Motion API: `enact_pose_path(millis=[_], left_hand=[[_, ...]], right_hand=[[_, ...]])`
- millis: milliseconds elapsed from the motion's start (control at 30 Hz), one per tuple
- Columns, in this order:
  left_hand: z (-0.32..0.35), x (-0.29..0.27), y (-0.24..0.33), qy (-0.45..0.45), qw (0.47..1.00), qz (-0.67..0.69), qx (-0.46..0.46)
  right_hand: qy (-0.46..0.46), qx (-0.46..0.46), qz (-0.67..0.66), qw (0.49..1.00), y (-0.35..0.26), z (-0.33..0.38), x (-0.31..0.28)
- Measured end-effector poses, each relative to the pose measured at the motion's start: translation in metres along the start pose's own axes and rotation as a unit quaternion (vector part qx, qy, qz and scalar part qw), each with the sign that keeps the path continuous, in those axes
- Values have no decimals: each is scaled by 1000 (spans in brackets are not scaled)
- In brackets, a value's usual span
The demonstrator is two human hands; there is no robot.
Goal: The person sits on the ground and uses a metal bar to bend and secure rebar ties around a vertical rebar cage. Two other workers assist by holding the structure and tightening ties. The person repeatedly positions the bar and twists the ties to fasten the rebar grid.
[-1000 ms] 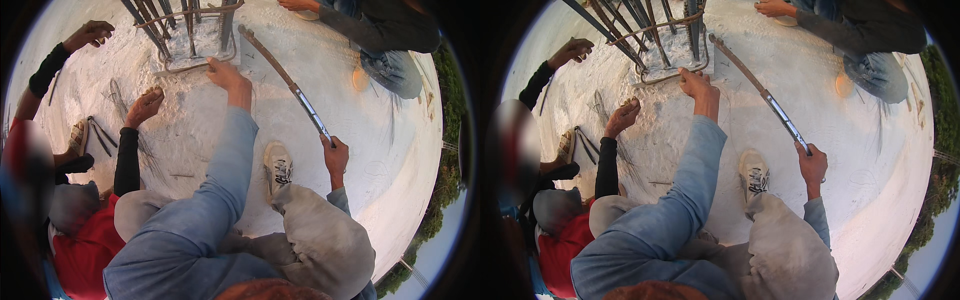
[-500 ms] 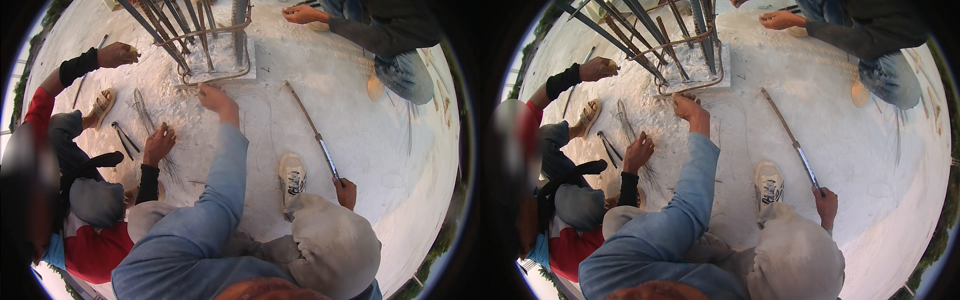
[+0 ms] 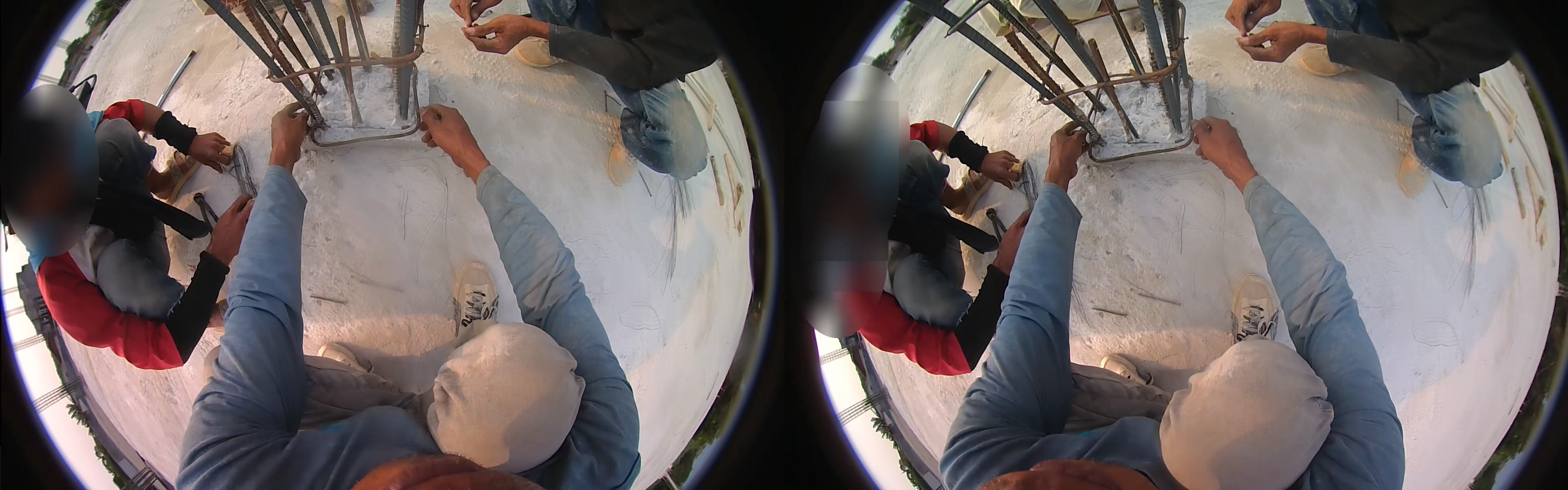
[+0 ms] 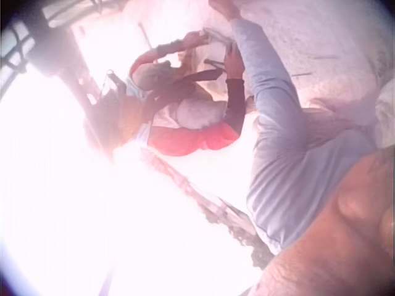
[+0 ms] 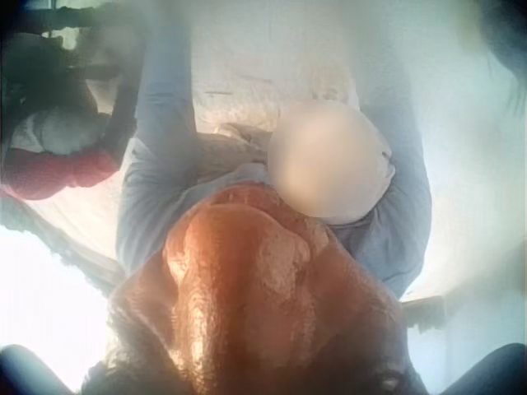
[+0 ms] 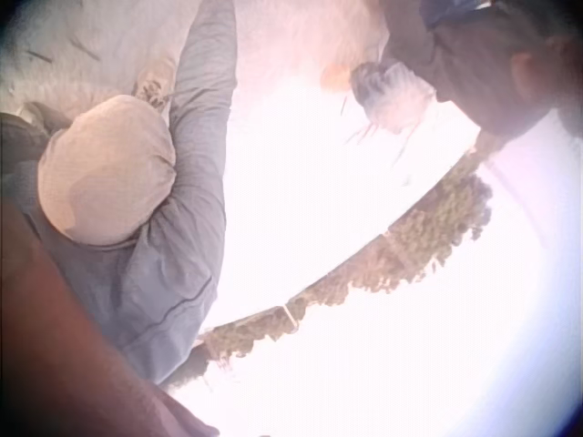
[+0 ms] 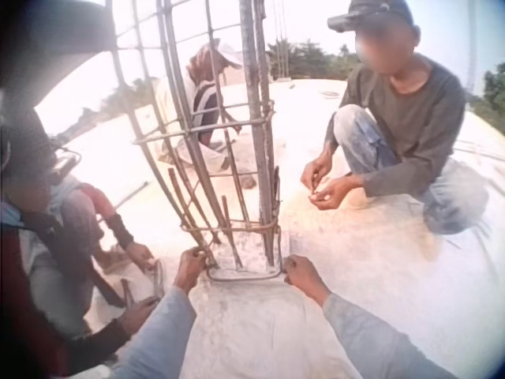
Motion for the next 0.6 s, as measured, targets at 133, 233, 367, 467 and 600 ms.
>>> enact_pose_path(millis=[133,233,367,467,600], left_hand=[[11,-5,6,-104,993,-51,-11],[7,-15,16,-119,992,15,-38],[7,-18,25,-145,986,33,-82],[10,-21,28,-156,978,57,-124],[16,-23,29,-175,970,107,-131]], right_hand=[[48,-9,1,999,1,-17,31],[120,-70,111,984,-8,-19,24],[197,-166,211,943,-43,-14,8],[195,-158,141,958,-65,-12,0],[168,-106,28,980,-77,-6,-6]])
Point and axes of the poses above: each hand's wrist, its own z-axis away from the middle knuckle, its own x-axis out of the palm, y = z × x, the point moved 9 cm from there along -z, towards the middle knuckle, and after that the axes turned 15 degrees about y, right-handed, at the moved point
